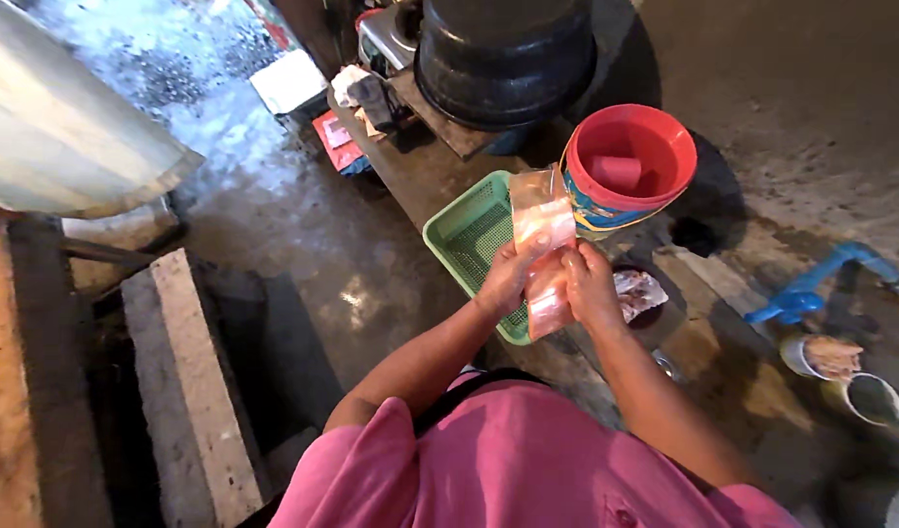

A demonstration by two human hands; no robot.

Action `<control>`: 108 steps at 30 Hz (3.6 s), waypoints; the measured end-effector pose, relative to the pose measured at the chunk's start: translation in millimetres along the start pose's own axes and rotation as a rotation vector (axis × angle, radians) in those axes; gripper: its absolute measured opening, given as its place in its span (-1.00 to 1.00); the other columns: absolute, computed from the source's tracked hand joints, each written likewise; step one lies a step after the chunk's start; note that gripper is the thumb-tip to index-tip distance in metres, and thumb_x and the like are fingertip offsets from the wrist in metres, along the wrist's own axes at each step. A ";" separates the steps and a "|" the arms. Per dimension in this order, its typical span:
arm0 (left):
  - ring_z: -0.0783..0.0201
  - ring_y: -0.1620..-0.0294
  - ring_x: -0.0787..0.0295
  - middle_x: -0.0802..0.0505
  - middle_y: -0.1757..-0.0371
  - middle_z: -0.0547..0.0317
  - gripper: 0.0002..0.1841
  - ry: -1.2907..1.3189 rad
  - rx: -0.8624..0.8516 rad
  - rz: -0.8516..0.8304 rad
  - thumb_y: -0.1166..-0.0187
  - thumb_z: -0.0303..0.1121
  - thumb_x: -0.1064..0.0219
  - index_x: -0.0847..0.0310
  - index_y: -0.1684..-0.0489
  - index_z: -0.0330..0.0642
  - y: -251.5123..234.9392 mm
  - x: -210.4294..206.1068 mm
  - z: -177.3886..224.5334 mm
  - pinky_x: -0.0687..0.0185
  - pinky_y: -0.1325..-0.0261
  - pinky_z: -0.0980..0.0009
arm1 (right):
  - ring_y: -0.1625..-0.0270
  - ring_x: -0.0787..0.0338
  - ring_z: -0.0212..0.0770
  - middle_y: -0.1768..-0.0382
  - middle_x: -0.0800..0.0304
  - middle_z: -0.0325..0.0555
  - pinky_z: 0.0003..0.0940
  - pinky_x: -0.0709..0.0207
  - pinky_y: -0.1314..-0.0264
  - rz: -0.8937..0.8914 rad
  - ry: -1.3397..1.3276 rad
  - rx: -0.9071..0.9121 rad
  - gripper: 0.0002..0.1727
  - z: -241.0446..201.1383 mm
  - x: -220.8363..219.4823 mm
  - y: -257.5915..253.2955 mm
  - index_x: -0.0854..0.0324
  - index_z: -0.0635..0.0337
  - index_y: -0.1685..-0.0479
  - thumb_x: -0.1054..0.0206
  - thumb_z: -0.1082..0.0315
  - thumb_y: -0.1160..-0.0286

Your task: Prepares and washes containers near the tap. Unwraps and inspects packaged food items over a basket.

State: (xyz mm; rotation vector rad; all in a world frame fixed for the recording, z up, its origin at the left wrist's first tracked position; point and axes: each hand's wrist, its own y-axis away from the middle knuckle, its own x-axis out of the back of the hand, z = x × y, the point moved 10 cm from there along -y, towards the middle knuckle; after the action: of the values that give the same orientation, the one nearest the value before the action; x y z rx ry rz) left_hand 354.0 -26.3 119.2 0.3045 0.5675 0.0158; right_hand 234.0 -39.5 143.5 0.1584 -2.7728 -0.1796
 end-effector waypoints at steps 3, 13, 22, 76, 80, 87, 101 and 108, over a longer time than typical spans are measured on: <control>0.28 0.30 -0.87 -0.88 0.26 0.09 -0.83 0.023 -0.021 0.143 -0.80 -0.35 -0.17 -0.62 -0.06 -0.23 -1.5 12.5 6.9 -0.84 0.16 0.30 | 0.12 -0.77 -0.12 0.19 -0.71 0.08 -0.05 -0.67 -0.01 -0.103 0.011 -0.009 -0.72 -3.7 -9.9 -2.4 -0.58 0.35 -0.13 0.00 0.38 -0.80; 0.22 0.24 -0.88 -0.89 0.19 0.02 -0.82 0.134 0.040 0.088 -0.75 -0.36 -0.21 -0.63 -0.11 -0.24 5.7 10.0 3.2 -0.85 0.10 0.26 | 0.13 -0.76 -0.15 0.20 -0.72 0.05 -0.08 -0.65 0.00 -0.099 0.032 0.023 -0.71 -14.2 -13.3 -5.6 -0.59 0.34 -0.15 -0.01 0.36 -0.83; 0.24 0.24 -0.88 -0.88 0.22 0.08 -0.85 0.160 -0.014 0.079 -0.68 -0.57 -0.12 -0.57 -0.03 -0.23 5.7 6.6 9.8 -0.84 0.05 0.24 | 0.28 -0.74 -0.26 0.31 -0.71 -0.08 -0.20 -0.68 0.14 -0.094 -0.029 0.094 -0.63 -18.5 -9.2 -11.3 -0.64 0.28 -0.05 -0.21 0.10 -0.76; 0.11 -0.13 -0.90 -0.90 -0.19 0.04 -0.55 0.258 0.032 -0.848 -0.35 -0.05 -0.52 -0.80 -0.23 0.12 42.9 -1.1 34.7 -0.82 -0.15 0.16 | 0.24 -0.80 0.12 0.30 -0.78 0.20 0.17 -0.64 0.14 -0.396 0.553 0.820 -0.72 -151.5 -28.1 -15.4 -0.70 0.42 0.27 -0.11 0.41 -0.59; 0.10 0.08 -0.92 -0.93 0.03 -0.02 -0.67 0.031 0.120 -0.541 -0.41 -0.41 -0.16 -0.61 -0.13 -0.19 34.1 16.8 41.3 -0.85 -0.03 0.16 | 0.16 -0.81 0.08 0.17 -0.78 0.23 0.14 -0.67 0.03 -0.483 0.539 0.683 -0.75 -142.3 -29.8 -28.3 -0.70 0.45 0.10 -0.19 0.40 -0.66; 0.38 0.16 -0.87 -0.91 0.17 0.22 -0.74 -0.314 0.102 -0.456 -0.53 -0.60 -0.18 -0.59 -0.12 -0.25 30.7 26.5 51.4 -0.82 -0.01 0.36 | 0.16 -0.79 -0.07 0.18 -0.77 0.06 0.03 -0.71 0.04 -0.543 0.454 0.515 -0.83 -124.6 -31.4 -41.1 -0.70 0.31 0.14 -0.46 0.37 -0.48; 0.16 -0.08 -0.91 -0.93 -0.08 0.06 -0.67 -0.174 0.182 -0.637 -0.46 -0.51 -0.26 -0.65 -0.20 -0.18 46.1 43.2 16.6 -0.83 -0.18 0.14 | 0.06 -0.72 -0.21 0.13 -0.70 0.00 -0.22 -0.63 -0.06 -0.391 0.424 0.580 -0.89 -134.5 -20.3 -52.0 -0.71 0.32 0.24 -0.29 0.49 -0.57; 0.27 -0.14 -0.88 -0.92 -0.10 0.17 -0.67 -0.252 0.244 -0.612 -0.45 -0.47 -0.24 -0.67 -0.18 -0.14 58.6 60.9 3.9 -0.79 -0.24 0.23 | 0.00 -0.75 -0.11 0.09 -0.75 0.10 -0.12 -0.63 -0.14 -0.328 0.409 0.588 -0.85 -127.3 -11.4 -54.3 -0.70 0.39 0.24 -0.24 0.52 -0.57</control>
State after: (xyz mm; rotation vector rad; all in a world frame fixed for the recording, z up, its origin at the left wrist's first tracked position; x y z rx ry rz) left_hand 411.6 34.5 107.1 0.3529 0.3928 -0.6785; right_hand 294.7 -104.8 250.0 0.7106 -2.2949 0.5347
